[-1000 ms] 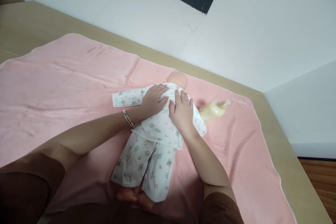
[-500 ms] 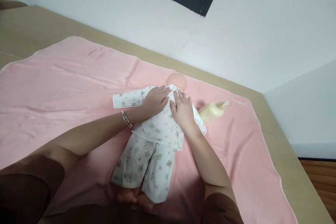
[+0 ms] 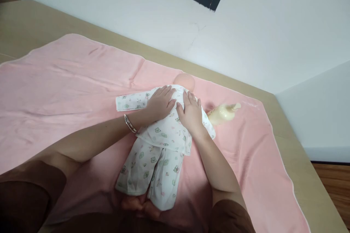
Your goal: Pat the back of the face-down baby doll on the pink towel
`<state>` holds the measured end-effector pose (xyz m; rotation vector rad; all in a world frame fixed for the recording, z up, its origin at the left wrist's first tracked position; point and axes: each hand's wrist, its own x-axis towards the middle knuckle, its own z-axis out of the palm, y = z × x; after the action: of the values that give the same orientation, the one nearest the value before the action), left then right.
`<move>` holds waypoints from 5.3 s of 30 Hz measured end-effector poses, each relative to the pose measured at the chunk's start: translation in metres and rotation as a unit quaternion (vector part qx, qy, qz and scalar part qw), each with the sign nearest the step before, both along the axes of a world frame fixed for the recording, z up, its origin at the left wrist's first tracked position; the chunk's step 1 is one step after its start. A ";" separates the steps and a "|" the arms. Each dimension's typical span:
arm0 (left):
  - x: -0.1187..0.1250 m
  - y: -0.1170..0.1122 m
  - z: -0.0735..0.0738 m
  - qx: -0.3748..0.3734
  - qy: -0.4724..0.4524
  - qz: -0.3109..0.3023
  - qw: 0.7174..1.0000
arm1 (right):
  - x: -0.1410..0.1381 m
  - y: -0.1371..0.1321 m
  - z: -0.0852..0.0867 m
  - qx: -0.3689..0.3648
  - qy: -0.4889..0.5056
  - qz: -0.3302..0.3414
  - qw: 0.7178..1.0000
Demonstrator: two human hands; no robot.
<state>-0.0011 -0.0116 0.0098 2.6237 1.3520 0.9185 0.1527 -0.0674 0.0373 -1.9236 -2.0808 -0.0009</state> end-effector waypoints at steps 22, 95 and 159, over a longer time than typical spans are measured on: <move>-0.002 -0.007 0.005 0.013 -0.008 0.009 1.000 | -0.007 -0.008 -0.005 0.068 -0.055 -0.029 0.996; -0.003 0.007 -0.008 0.016 -0.087 -0.044 0.995 | 0.055 -0.029 0.073 0.073 0.101 -0.124 0.984; -0.007 0.012 -0.006 -0.061 -0.086 -0.035 0.994 | 0.089 -0.047 0.101 0.182 0.181 -0.002 0.966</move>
<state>-0.0085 0.0002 0.0041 2.4232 1.2252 0.9925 0.2419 -0.1144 0.1382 -1.5715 -1.6996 -0.0284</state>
